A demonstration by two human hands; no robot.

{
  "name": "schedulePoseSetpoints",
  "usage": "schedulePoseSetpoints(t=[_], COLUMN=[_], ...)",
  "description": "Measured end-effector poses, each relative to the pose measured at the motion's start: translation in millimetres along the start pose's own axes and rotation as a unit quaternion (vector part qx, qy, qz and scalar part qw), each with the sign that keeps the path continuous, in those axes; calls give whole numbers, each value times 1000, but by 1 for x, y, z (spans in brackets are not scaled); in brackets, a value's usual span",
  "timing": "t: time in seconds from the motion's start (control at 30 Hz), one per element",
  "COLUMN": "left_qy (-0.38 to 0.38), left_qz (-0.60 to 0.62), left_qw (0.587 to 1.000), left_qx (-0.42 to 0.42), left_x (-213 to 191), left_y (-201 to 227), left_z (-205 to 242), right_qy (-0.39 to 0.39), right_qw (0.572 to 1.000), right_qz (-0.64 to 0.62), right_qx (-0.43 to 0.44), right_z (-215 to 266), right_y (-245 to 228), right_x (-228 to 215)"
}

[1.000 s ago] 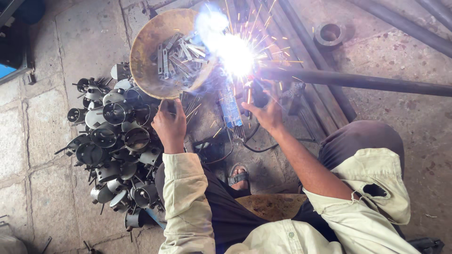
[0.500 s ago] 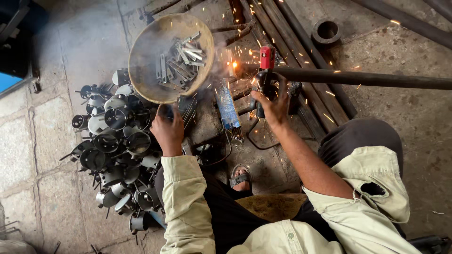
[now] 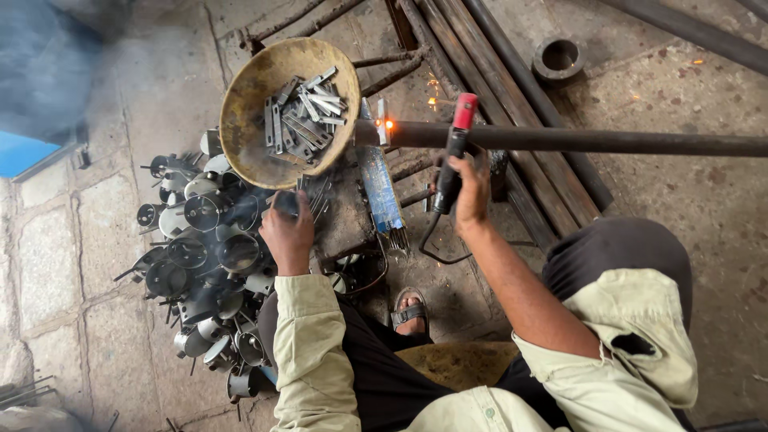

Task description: The person sits on the floor and uses a welding torch to attach small metal brackets to long metal rods. They pick up a rod, position a bracket, weld it in place, and then move the finished rod aside to repeat the process with new materials.

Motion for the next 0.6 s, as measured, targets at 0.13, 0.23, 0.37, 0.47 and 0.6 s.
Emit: schedulePoseSetpoints(t=[0.13, 0.23, 0.37, 0.47, 0.6], left_qy=[1, -1, -9, -86, -197], left_qz=[13, 14, -7, 100, 179], left_qw=[1000, 1000, 999, 991, 964], left_qx=[-18, -14, -52, -24, 7], left_x=[8, 14, 22, 28, 64], left_y=[4, 5, 10, 16, 42], left_z=[3, 4, 7, 15, 40], right_qy=[20, 35, 5, -2, -5], right_qw=[996, 992, 970, 977, 986], right_qz=[-82, -98, -202, -186, -154], right_qx=[32, 72, 134, 105, 69], right_z=[-3, -5, -8, -11, -1], right_y=[-8, -19, -60, -127, -227], right_x=[-6, -11, -14, -38, -114])
Point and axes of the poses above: each hand's wrist, its own z-axis away from the middle knuckle, its own x-axis out of the palm, y = z × x, the point moved 3 cm from there along -z, towards the middle knuckle, and after that the axes turned 1 degree about x, right-handed, at the moved point
